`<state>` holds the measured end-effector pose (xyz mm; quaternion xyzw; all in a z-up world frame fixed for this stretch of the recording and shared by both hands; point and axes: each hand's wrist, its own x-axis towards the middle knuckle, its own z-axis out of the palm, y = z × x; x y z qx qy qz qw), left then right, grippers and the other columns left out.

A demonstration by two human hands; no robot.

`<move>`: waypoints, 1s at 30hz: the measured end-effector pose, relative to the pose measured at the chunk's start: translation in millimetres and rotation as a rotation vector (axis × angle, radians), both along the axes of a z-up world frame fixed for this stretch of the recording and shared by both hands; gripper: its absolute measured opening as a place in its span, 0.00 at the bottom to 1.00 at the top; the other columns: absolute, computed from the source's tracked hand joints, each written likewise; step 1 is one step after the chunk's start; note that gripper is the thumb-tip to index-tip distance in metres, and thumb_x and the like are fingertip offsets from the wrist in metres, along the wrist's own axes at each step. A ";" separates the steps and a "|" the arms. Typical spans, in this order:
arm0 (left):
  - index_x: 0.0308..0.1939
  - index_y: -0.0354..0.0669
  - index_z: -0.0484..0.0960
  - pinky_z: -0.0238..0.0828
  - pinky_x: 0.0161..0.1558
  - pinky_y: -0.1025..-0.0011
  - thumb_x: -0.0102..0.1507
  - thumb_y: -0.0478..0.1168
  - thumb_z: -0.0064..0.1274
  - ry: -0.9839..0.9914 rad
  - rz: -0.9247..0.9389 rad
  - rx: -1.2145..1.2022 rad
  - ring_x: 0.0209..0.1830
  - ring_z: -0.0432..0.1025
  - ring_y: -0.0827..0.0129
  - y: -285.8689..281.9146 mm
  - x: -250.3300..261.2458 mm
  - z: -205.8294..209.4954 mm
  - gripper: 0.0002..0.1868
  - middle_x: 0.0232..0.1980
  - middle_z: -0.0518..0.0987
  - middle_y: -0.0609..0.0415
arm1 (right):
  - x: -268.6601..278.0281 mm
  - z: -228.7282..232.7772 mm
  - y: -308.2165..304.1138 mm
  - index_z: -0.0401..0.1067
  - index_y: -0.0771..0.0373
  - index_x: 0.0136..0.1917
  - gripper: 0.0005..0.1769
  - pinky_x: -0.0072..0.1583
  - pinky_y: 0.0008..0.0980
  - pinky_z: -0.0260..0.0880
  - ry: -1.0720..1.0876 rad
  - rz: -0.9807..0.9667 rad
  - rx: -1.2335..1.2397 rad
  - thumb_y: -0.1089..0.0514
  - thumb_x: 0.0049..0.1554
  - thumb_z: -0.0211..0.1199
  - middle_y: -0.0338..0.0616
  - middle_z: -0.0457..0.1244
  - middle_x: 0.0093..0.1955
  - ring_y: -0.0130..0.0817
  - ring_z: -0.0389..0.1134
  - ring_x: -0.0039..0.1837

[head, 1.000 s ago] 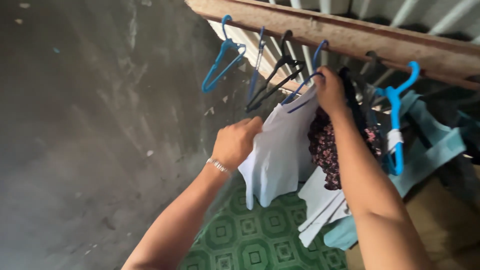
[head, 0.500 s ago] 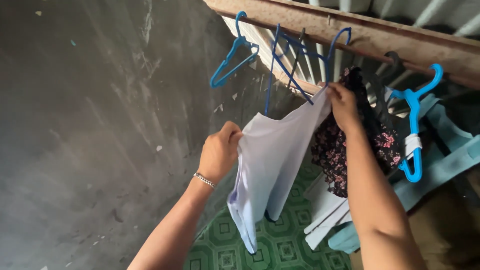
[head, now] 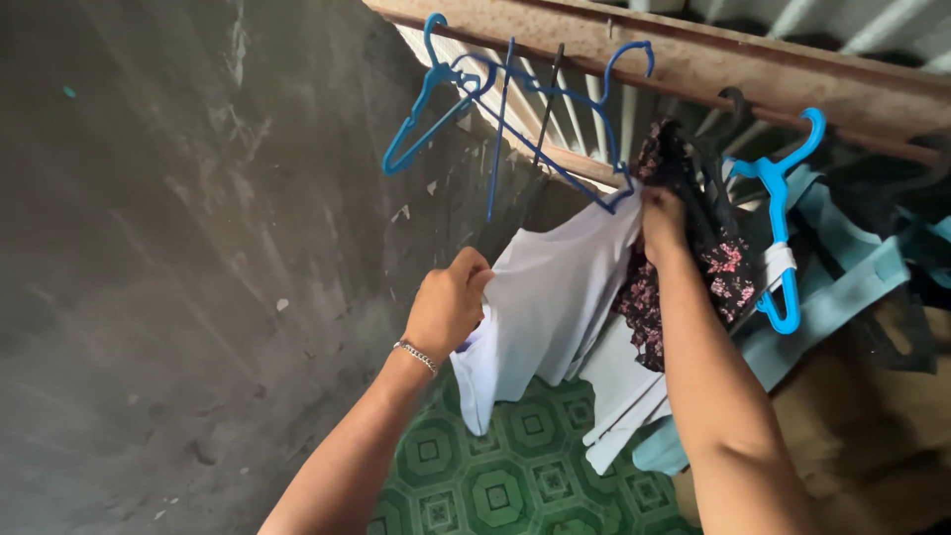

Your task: The person removes several items of clothing from hangers and piles them onto a chair.

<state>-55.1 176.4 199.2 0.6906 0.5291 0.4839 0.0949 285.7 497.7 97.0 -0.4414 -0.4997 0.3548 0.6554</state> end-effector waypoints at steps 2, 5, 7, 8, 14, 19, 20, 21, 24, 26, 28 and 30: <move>0.39 0.39 0.77 0.73 0.28 0.61 0.66 0.39 0.53 -0.035 -0.035 -0.051 0.22 0.78 0.54 4.7 -6.3 -6.0 0.06 0.22 0.79 0.43 | 12.9 -28.0 8.8 0.76 0.64 0.51 0.07 0.39 0.29 0.64 -0.090 -0.008 -0.060 0.60 0.64 0.58 0.40 0.65 0.39 0.27 0.64 0.37; 0.39 0.38 0.76 0.75 0.29 0.62 0.66 0.38 0.52 -0.085 -0.098 -0.106 0.22 0.81 0.57 14.9 -17.1 -20.4 0.06 0.24 0.80 0.43 | 16.7 -53.9 -1.6 0.75 0.66 0.52 0.09 0.37 0.30 0.66 -0.210 -0.039 -0.161 0.59 0.63 0.60 0.43 0.64 0.38 0.28 0.64 0.35; 0.39 0.37 0.75 0.76 0.29 0.63 0.67 0.37 0.52 -0.101 -0.135 -0.124 0.23 0.81 0.58 21.5 -24.0 -34.7 0.06 0.25 0.81 0.43 | 16.7 -69.9 -19.5 0.75 0.66 0.52 0.10 0.37 0.29 0.70 -0.240 -0.073 -0.218 0.56 0.63 0.61 0.41 0.65 0.39 0.26 0.66 0.35; 0.38 0.37 0.76 0.75 0.29 0.63 0.66 0.36 0.52 -0.089 -0.138 -0.119 0.24 0.81 0.58 25.8 -26.9 -41.5 0.05 0.25 0.80 0.43 | 17.9 -76.8 -27.4 0.74 0.66 0.52 0.10 0.37 0.29 0.70 -0.297 -0.031 -0.245 0.57 0.64 0.59 0.41 0.66 0.39 0.27 0.66 0.35; 0.44 0.35 0.76 0.77 0.30 0.67 0.67 0.33 0.48 -0.249 -0.266 -0.276 0.26 0.83 0.62 38.9 -30.6 -55.6 0.05 0.29 0.82 0.45 | -30.6 -13.4 -139.7 0.73 0.67 0.49 0.09 0.36 0.28 0.68 -0.517 0.293 -0.265 0.58 0.63 0.58 0.39 0.65 0.36 0.27 0.66 0.33; 0.57 0.39 0.76 0.81 0.36 0.70 0.64 0.32 0.43 -0.339 -0.503 -0.326 0.33 0.82 0.69 46.5 -4.2 -75.6 0.17 0.36 0.82 0.50 | -88.0 56.3 -232.4 0.72 0.65 0.49 0.08 0.37 0.26 0.62 -0.589 0.542 -0.177 0.58 0.64 0.60 0.36 0.62 0.34 0.22 0.61 0.35; 0.57 0.36 0.73 0.78 0.38 0.68 0.62 0.34 0.53 -0.261 -0.660 -0.277 0.36 0.79 0.67 41.6 1.8 -72.5 0.20 0.39 0.81 0.48 | -96.7 66.2 -248.4 0.73 0.65 0.49 0.07 0.40 0.26 0.62 -0.612 0.548 -0.134 0.58 0.64 0.60 0.34 0.62 0.35 0.21 0.61 0.37; 0.58 0.32 0.70 0.76 0.41 0.66 0.59 0.36 0.62 -0.183 -0.817 -0.227 0.38 0.77 0.66 36.4 8.5 -69.7 0.26 0.42 0.80 0.47 | -105.0 76.1 -263.8 0.73 0.64 0.49 0.07 0.42 0.26 0.62 -0.637 0.554 -0.091 0.58 0.64 0.61 0.33 0.63 0.36 0.21 0.61 0.40; 0.47 0.33 0.80 0.76 0.40 0.65 0.60 0.42 0.66 0.031 -0.768 -0.395 0.33 0.77 0.68 24.8 33.6 -67.8 0.18 0.36 0.83 0.49 | -101.4 80.5 -292.0 0.74 0.66 0.51 0.09 0.48 0.26 0.66 -0.746 0.553 0.009 0.58 0.63 0.62 0.35 0.66 0.41 0.22 0.63 0.46; 0.47 0.33 0.81 0.77 0.40 0.67 0.62 0.42 0.64 -0.012 -0.901 -0.460 0.34 0.78 0.70 18.7 46.4 -77.4 0.16 0.36 0.83 0.51 | -82.1 48.4 -298.3 0.74 0.66 0.52 0.10 0.54 0.27 0.68 -0.530 0.531 0.003 0.56 0.66 0.59 0.37 0.66 0.47 0.23 0.65 0.51; 0.46 0.33 0.83 0.77 0.40 0.68 0.64 0.42 0.62 -0.053 -1.039 -0.527 0.34 0.78 0.71 5.1 58.7 -79.7 0.15 0.36 0.84 0.53 | -80.6 32.5 -328.3 0.74 0.66 0.53 0.12 0.59 0.27 0.69 -0.318 0.490 0.012 0.55 0.69 0.57 0.38 0.66 0.53 0.24 0.66 0.56; 0.49 0.37 0.78 0.77 0.44 0.72 0.62 0.42 0.61 -0.359 -1.286 -0.543 0.42 0.77 0.78 -9.3 68.6 -74.8 0.17 0.42 0.81 0.61 | -102.0 34.9 -369.2 0.76 0.61 0.57 0.29 0.56 0.32 0.73 0.255 0.512 -0.398 0.37 0.66 0.46 0.46 0.69 0.54 0.33 0.71 0.55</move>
